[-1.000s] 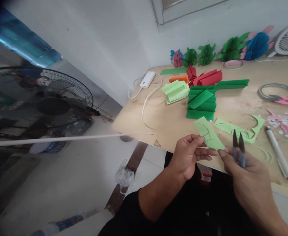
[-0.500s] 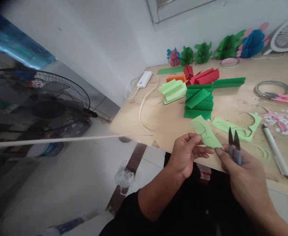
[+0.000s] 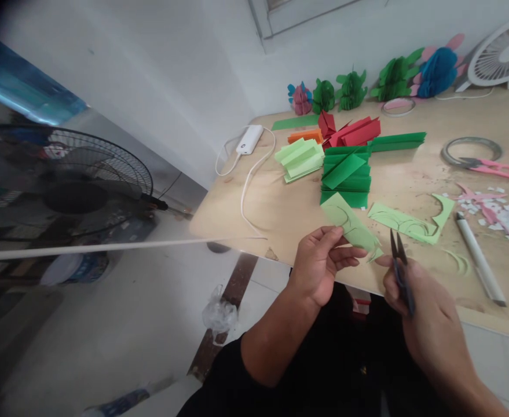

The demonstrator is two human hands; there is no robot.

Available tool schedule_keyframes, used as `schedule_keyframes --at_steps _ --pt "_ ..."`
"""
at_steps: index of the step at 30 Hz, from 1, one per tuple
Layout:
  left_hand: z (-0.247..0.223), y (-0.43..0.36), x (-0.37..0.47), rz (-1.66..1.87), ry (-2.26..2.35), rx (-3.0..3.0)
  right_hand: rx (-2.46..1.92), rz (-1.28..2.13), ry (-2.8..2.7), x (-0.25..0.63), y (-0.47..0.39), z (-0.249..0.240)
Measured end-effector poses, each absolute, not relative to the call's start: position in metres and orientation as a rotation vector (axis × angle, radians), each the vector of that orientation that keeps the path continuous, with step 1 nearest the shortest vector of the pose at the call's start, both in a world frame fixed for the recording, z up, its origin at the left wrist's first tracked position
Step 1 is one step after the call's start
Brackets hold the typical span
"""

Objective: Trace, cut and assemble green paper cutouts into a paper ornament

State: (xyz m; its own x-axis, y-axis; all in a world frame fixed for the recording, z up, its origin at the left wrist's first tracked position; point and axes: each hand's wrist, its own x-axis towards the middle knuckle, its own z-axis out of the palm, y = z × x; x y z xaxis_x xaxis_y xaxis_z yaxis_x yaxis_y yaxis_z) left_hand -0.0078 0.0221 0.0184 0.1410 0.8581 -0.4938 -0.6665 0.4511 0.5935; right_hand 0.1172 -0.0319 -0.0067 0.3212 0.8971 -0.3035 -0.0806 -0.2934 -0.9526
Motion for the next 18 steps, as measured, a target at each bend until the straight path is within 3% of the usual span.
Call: schedule_keyframes --at_steps 18 --pt "0.0270 0.0204 -0.0014 1.161 0.846 0.182 -1.587 1.205 -0.898 0.1101 -0.0403 -0.0119"
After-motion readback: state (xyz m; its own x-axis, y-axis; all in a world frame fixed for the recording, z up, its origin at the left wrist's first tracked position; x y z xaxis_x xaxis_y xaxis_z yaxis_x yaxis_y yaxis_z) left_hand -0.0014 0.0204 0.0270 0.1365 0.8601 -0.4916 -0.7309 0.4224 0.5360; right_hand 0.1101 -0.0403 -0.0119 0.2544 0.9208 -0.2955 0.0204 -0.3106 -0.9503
